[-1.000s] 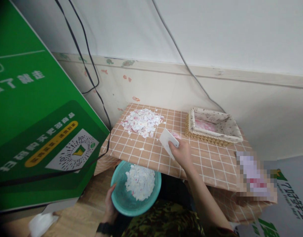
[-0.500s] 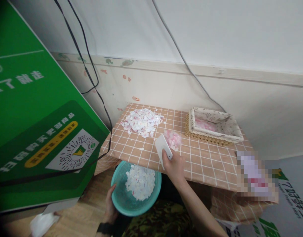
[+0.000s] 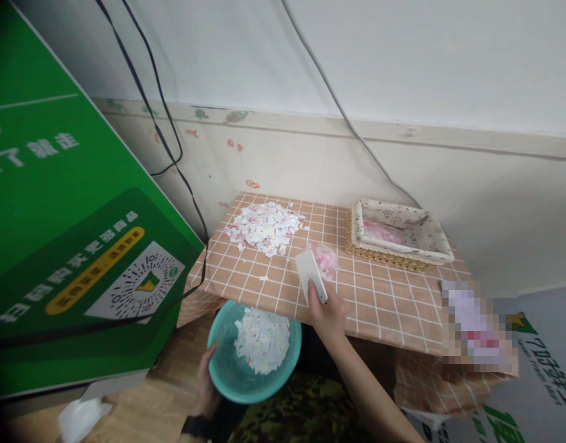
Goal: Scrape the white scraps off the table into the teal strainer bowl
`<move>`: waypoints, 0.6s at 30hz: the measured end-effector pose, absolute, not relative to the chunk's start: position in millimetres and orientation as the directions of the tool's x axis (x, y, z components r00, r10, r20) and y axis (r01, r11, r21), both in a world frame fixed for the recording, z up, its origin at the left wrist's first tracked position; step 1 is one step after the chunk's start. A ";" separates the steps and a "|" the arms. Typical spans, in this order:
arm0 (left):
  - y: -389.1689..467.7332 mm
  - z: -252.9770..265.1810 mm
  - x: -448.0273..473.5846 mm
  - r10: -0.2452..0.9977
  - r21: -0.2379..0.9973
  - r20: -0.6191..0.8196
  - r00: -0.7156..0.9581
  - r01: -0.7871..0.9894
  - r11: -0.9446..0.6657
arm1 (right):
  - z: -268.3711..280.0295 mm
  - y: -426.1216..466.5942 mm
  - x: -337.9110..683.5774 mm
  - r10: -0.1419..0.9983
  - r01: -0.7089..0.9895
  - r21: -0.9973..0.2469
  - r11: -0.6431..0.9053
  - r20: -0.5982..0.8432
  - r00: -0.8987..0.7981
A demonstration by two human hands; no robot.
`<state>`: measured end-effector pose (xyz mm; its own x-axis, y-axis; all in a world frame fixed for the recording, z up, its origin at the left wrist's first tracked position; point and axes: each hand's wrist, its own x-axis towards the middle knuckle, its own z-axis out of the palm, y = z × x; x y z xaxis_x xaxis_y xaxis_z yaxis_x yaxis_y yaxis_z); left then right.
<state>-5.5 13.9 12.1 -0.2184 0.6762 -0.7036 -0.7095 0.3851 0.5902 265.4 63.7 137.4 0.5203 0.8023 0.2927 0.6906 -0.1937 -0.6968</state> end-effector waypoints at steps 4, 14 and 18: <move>13.1 12.9 -4.9 0.681 0.586 -0.703 -0.207 -0.711 0.389 | 129.2 66.4 259.4 0.812 0.685 -0.708 -0.173 0.292 0.506; 10.8 14.1 -3.3 0.676 0.572 -0.705 -0.214 -0.734 0.365 | 133.2 89.5 285.1 0.861 0.740 -0.666 -0.094 0.320 0.396; 12.1 24.5 -3.2 0.679 0.535 -0.714 -0.172 -0.760 0.369 | 137.1 96.8 277.1 0.904 0.758 -0.650 0.051 0.353 0.242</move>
